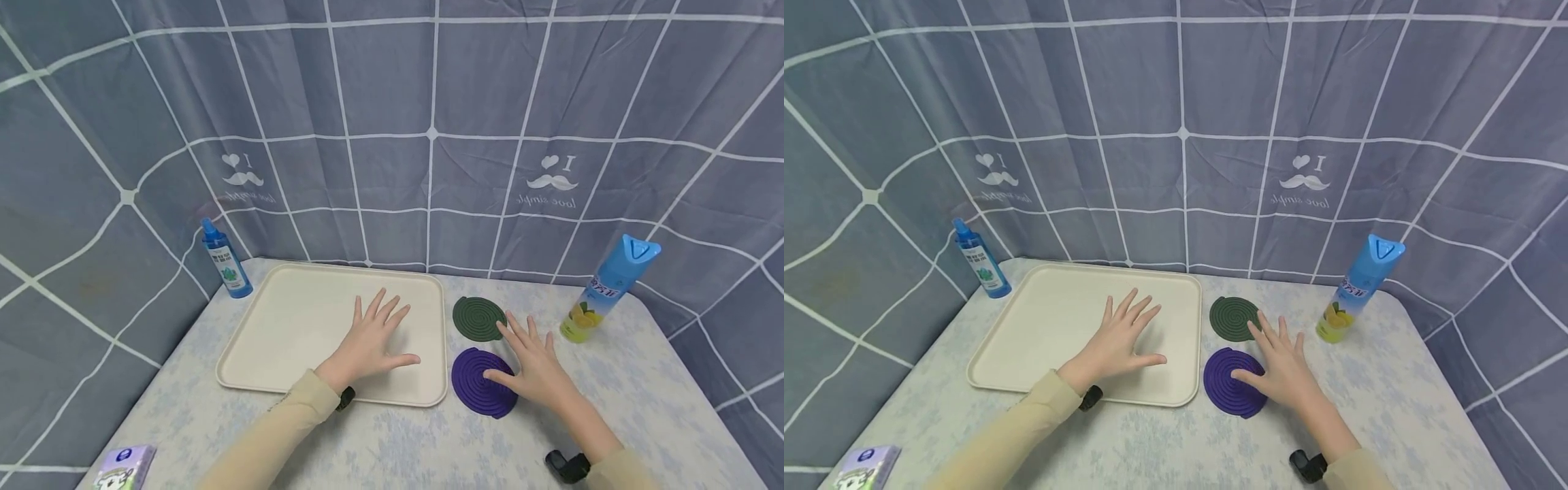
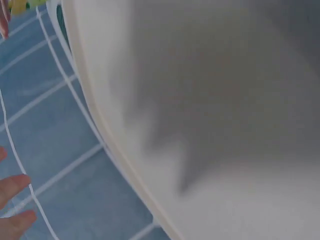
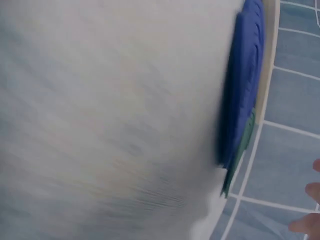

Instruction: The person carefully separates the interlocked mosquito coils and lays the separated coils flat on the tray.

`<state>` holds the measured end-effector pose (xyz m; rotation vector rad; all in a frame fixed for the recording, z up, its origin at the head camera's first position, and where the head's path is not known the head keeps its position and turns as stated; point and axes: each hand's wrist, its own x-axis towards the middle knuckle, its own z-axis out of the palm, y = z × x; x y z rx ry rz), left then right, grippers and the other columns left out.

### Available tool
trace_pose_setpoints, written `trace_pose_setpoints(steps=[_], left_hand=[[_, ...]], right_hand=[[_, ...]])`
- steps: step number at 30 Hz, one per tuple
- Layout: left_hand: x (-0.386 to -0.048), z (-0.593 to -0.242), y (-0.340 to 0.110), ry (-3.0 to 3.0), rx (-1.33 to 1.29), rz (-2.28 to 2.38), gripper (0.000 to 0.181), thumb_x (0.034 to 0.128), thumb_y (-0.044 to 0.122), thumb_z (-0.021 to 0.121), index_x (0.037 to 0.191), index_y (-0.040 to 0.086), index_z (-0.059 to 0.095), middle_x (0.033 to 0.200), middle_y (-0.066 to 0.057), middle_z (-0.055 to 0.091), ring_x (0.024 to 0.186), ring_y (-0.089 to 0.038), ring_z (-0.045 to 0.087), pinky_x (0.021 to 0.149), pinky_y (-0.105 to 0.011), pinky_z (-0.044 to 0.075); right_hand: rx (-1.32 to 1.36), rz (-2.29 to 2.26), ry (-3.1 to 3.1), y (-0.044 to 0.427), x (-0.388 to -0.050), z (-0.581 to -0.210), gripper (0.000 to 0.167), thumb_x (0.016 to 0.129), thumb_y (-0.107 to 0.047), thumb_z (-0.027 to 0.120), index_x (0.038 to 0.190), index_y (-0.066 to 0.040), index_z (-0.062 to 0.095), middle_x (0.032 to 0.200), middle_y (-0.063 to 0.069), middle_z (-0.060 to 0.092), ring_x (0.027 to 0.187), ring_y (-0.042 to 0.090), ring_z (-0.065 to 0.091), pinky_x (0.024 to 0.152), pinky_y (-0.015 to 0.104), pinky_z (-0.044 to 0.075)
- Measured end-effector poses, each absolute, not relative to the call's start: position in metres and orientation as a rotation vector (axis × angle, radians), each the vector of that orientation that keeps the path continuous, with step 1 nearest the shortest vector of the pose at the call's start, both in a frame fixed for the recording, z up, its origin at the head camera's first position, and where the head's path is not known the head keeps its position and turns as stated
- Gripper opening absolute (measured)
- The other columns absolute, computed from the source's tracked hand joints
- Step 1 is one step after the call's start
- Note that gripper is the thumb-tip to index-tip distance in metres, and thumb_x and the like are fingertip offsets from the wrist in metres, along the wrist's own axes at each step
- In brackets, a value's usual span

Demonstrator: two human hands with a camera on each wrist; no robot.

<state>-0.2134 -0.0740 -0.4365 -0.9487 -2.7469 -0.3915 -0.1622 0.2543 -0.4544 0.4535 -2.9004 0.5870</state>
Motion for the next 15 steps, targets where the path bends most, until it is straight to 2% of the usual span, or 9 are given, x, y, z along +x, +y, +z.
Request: trace_pose_setpoints(steps=[4, 8, 15], left_hand=[[-0.205, -0.443, -0.065, -2.751, -1.033, -0.441, 0.085, 0.083, 0.064, 0.065, 0.146, 0.011, 0.046, 0.151, -0.015, 0.044, 0.147, -0.04, 0.026, 0.111, -0.071, 0.023], [-0.199, -0.451, -0.055, -2.787, -1.099, -0.459, 0.081, 0.0853, 0.063, 0.064, 0.145, 0.011, 0.047, 0.149, -0.013, 0.047, 0.144, -0.036, 0.033, 0.113, -0.059, 0.032], [-0.192, -0.461, -0.029, -2.849, -1.192, -0.367, 0.076, 0.0876, 0.064, 0.06, 0.144, 0.015, 0.048, 0.147, -0.008, 0.049, 0.14, -0.03, 0.039, 0.111, -0.05, 0.038]], right_hand=[[0.463, 0.613, -2.953, 0.251, -0.155, -0.458, 0.095, 0.076, -0.05, 0.08, 0.149, -0.004, 0.04, 0.158, 0.022, 0.029, 0.142, 0.058, 0.017, 0.103, 0.083, 0.01], [0.478, 0.615, -3.008, 0.25, -0.151, -0.461, 0.095, 0.074, -0.05, 0.082, 0.147, -0.002, 0.043, 0.154, 0.024, 0.037, 0.138, 0.056, 0.03, 0.101, 0.081, 0.022], [0.443, 0.662, -3.149, 0.251, -0.155, -0.465, 0.098, 0.073, -0.051, 0.083, 0.146, 0.001, 0.042, 0.149, 0.027, 0.041, 0.13, 0.051, 0.046, 0.099, 0.066, 0.043]])
